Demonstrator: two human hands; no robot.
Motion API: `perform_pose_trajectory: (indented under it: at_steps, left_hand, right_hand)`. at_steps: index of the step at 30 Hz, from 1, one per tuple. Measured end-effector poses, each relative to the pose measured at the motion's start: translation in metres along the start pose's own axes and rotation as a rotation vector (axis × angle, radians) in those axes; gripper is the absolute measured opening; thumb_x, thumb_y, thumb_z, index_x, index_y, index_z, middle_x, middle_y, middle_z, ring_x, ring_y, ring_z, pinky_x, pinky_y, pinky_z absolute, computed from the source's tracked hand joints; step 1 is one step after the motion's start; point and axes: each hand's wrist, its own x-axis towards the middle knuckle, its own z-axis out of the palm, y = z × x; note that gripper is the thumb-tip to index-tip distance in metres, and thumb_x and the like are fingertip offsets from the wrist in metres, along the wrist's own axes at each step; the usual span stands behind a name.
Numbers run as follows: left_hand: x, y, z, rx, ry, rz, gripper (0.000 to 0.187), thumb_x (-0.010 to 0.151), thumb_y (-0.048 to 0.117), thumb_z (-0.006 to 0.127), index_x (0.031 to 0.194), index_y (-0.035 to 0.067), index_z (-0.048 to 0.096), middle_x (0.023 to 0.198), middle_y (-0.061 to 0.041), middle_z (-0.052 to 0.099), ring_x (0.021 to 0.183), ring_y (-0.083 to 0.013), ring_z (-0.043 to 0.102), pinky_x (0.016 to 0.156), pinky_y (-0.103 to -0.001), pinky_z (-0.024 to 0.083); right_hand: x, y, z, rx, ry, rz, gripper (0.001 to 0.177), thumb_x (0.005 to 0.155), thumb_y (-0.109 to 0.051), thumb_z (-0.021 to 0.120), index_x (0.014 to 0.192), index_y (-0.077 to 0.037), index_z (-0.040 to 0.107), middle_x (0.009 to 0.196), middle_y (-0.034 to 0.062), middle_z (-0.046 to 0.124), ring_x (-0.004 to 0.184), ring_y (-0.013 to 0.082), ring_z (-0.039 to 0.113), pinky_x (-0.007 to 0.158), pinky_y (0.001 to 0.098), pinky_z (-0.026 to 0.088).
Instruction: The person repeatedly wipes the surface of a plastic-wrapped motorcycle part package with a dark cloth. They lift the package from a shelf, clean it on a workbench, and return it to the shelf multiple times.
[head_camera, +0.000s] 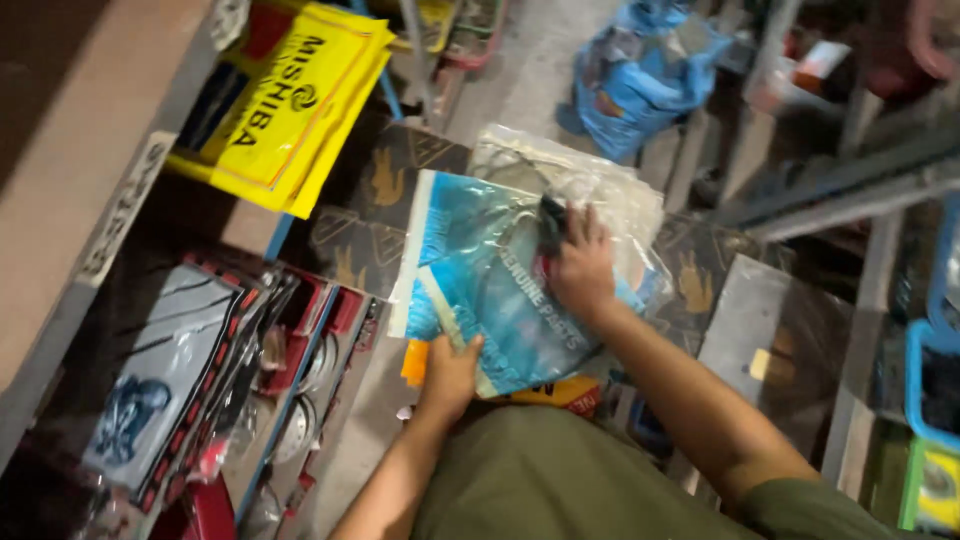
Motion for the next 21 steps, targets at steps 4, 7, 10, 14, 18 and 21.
perform_pose_trajectory:
  at_steps: [4, 7, 10, 14, 18, 21]
  left_hand:
    - [-0.034, 0.01, 0.007, -0.123, -0.051, 0.065, 0.033, 0.092, 0.017, 0.072, 0.12, 0.001, 0.067, 0.105, -0.018, 0.074, 0.098, -0.0284, 0.071, 0.088, -0.049, 0.055]
    - [-0.057, 0.023, 0.01, -0.239, -0.027, 0.139, 0.043, 0.095, 0.005, 0.064, 0.138, 0.004, 0.06, 0.12, -0.018, 0.072, 0.112, -0.0271, 0.067, 0.099, -0.052, 0.054]
    - [-0.068, 0.011, 0.018, -0.233, 0.087, 0.129, 0.043, 0.098, 0.002, 0.055, 0.14, 0.004, 0.059, 0.125, -0.019, 0.069, 0.119, -0.0273, 0.063, 0.103, -0.053, 0.05]
    - [-0.1, 0.044, 0.017, -0.226, 0.312, -0.022, 0.057, 0.107, 0.032, 0.05, 0.146, -0.009, 0.049, 0.148, -0.03, 0.051, 0.143, -0.0375, 0.045, 0.122, -0.054, 0.028]
    - [-0.099, 0.038, 0.026, -0.272, 0.363, 0.075, 0.047, 0.107, 0.024, 0.052, 0.145, -0.003, 0.055, 0.145, -0.027, 0.056, 0.141, -0.0349, 0.047, 0.12, -0.055, 0.031]
    - [-0.093, 0.028, 0.025, -0.257, 0.347, 0.108, 0.042, 0.107, 0.024, 0.05, 0.143, 0.003, 0.06, 0.141, -0.02, 0.062, 0.138, -0.0278, 0.051, 0.119, -0.051, 0.035]
  right_hand:
    - [0.004, -0.001, 0.028, 0.204, 0.032, -0.035, 0.046, 0.083, -0.013, 0.057, 0.126, 0.003, 0.067, 0.149, 0.0245, 0.054, 0.136, 0.0481, 0.05, 0.107, 0.0528, 0.041]
    - [-0.001, -0.068, 0.012, 0.649, -0.003, -0.132, 0.038, 0.097, -0.017, 0.052, 0.128, -0.001, 0.066, 0.14, 0.0237, 0.058, 0.13, 0.0468, 0.053, 0.109, 0.0508, 0.04]
    - [-0.022, -0.112, -0.014, 0.781, -0.114, -0.371, 0.034, 0.104, -0.029, 0.053, 0.125, -0.008, 0.069, 0.138, 0.013, 0.062, 0.133, 0.0361, 0.053, 0.113, 0.0473, 0.033]
    - [-0.013, -0.109, -0.002, 0.791, 0.042, -0.659, 0.027, 0.101, -0.016, 0.057, 0.121, -0.003, 0.07, 0.135, 0.018, 0.064, 0.132, 0.0414, 0.056, 0.115, 0.0522, 0.038]
    - [0.032, -0.042, 0.016, 0.168, 0.179, -0.803, 0.023, 0.093, -0.01, 0.062, 0.113, -0.008, 0.074, 0.121, 0.011, 0.067, 0.126, 0.032, 0.058, 0.119, 0.0485, 0.038]
    - [0.036, -0.019, 0.048, 0.117, 0.02, -0.289, 0.039, 0.09, -0.027, 0.062, 0.125, -0.013, 0.073, 0.143, 0.003, 0.063, 0.138, 0.0278, 0.052, 0.109, 0.0461, 0.042]
